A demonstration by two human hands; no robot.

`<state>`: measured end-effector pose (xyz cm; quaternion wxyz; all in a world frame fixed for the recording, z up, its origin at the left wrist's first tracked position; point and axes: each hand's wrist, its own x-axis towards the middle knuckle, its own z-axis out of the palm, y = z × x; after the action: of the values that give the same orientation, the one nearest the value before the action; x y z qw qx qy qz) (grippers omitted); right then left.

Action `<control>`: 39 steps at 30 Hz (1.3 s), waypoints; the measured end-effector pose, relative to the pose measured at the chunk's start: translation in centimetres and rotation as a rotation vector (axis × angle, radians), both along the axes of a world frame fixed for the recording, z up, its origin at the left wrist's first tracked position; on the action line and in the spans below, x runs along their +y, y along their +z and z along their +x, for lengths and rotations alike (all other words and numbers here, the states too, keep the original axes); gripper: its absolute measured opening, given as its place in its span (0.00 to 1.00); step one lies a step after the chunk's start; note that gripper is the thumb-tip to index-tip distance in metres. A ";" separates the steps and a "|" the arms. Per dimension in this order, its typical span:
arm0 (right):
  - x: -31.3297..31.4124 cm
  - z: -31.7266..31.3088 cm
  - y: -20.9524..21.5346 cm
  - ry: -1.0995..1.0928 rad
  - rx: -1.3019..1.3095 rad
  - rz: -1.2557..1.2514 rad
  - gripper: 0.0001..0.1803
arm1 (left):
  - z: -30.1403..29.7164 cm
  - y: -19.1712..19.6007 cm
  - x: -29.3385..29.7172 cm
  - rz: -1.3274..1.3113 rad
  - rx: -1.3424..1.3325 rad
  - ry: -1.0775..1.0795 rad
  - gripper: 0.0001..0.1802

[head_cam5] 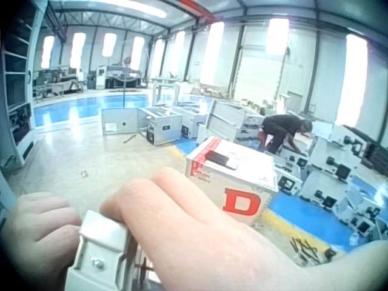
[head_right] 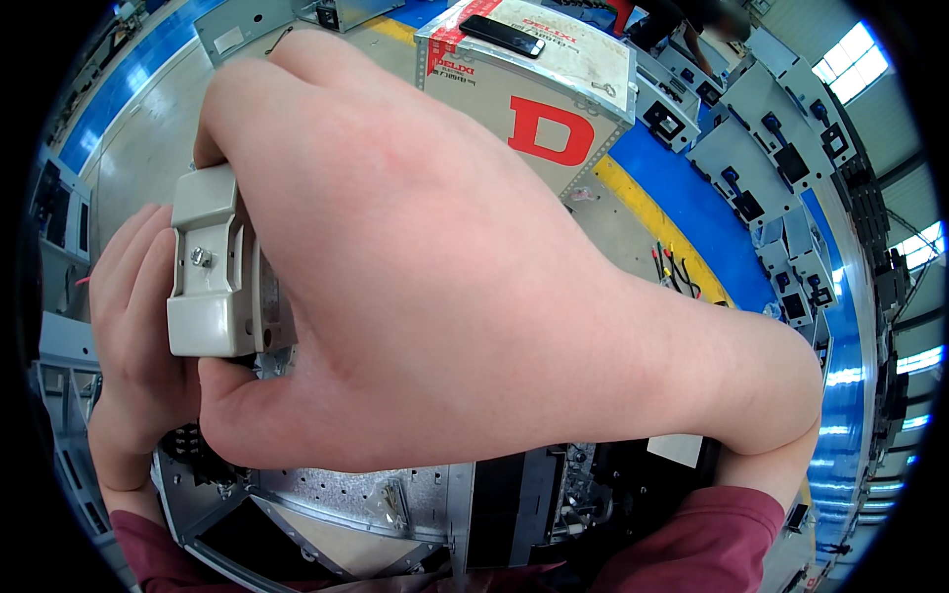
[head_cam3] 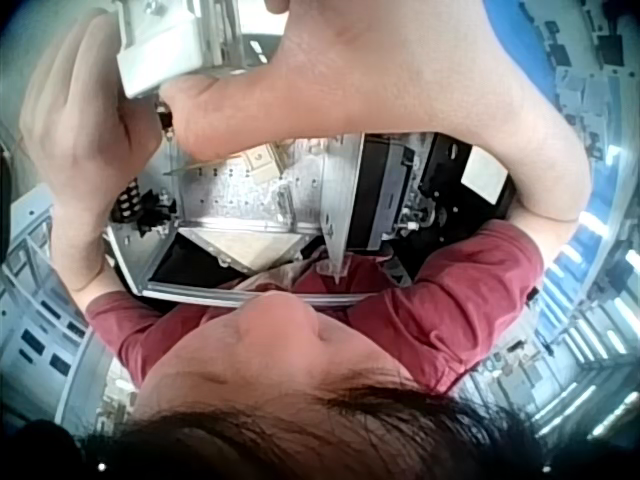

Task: The person holds an open metal electrical enclosure and installs a small white plastic component with a red wire into a mounting slot. They repeatedly remove and reinsert the component to align it, then secure it in place. The task is performed by hand without visible tools.

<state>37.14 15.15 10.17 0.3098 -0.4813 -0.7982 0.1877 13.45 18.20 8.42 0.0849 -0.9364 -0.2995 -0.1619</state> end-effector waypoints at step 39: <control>0.2 0.2 0.3 0.004 -0.005 0.004 0.44 | -0.3 0.0 0.0 -0.040 0.025 0.037 0.33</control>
<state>37.30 15.38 10.43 0.3083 -0.4794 -0.8005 0.1854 13.13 18.20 8.41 0.0729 -0.9341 -0.3191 -0.1423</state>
